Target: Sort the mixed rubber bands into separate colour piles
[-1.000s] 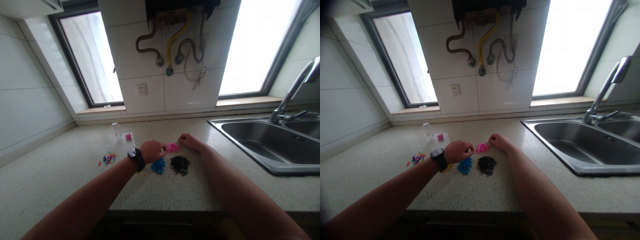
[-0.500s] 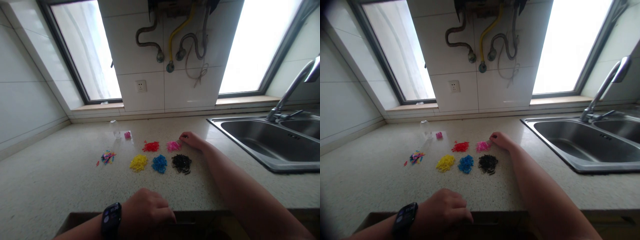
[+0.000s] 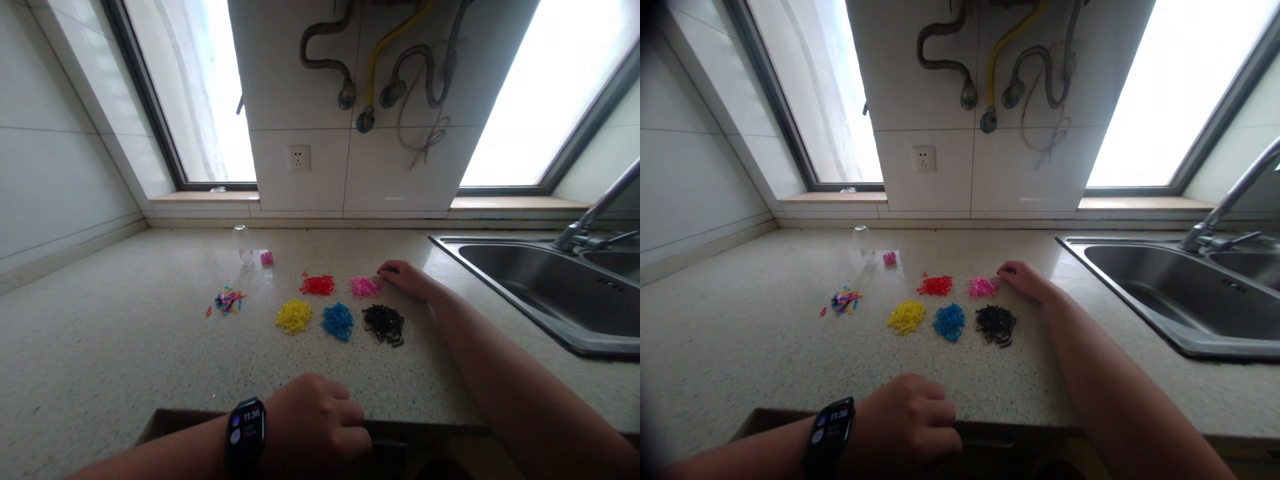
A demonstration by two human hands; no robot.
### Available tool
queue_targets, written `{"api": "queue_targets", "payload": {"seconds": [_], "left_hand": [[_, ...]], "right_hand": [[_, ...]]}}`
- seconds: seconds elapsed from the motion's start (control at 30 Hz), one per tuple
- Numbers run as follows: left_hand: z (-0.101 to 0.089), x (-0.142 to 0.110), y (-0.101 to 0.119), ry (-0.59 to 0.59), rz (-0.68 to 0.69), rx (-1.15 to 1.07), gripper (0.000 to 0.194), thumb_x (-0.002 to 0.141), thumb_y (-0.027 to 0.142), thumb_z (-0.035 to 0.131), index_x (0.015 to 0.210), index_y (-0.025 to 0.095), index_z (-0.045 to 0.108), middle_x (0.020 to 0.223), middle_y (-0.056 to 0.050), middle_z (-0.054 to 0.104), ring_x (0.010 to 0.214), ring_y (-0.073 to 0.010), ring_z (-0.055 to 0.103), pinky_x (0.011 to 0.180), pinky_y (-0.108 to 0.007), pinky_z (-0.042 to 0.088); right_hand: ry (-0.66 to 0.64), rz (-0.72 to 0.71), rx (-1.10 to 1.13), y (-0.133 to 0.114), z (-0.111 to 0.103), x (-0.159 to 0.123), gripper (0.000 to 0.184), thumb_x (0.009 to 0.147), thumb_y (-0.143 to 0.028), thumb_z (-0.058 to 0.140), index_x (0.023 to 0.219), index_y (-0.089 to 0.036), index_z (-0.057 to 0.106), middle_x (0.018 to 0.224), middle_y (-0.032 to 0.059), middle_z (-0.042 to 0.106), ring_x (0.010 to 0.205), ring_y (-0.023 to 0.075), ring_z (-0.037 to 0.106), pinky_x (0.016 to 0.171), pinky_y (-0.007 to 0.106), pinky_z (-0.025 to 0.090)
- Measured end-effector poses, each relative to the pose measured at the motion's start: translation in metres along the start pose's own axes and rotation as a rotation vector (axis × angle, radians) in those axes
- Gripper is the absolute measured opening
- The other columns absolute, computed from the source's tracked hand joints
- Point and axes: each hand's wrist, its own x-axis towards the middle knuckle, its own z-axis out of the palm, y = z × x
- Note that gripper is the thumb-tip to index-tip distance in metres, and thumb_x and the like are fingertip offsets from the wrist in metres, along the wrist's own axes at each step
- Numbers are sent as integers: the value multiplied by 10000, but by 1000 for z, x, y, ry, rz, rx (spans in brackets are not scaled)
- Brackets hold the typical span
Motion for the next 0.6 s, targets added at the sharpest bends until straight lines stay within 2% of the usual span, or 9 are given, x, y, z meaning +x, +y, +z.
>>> {"api": "queue_targets", "payload": {"seconds": [0.27, 0.47, 0.6], "left_hand": [[3, -4, 0, 55, 41, 31, 199, 916, 280, 603, 767, 199, 500, 620, 28, 556, 573, -142, 446, 448, -316, 281], [-2, -5, 3, 47, 63, 21, 167, 924, 330, 596, 838, 202, 532, 670, 19, 583, 622, -146, 474, 467, -320, 298], [-2, -5, 4, 53, 81, 43, 190, 926, 332, 589, 810, 198, 520, 694, 13, 591, 645, -145, 495, 473, -311, 299]], "right_hand": [[-29, 0, -72, -6, 0, -4, 265, 884, -366, 560, 995, -200, 735, 993, 80, 747, 884, 225, 665, 834, 345, 499], [-29, 11, -68, -14, 0, -8, 259, 868, -352, 571, 996, -199, 736, 1002, 82, 746, 880, 223, 663, 824, 339, 497], [-39, 18, -25, -23, -1, -7, 294, 862, -367, 565, 1010, -178, 735, 991, 94, 747, 876, 225, 664, 804, 334, 497]]}}
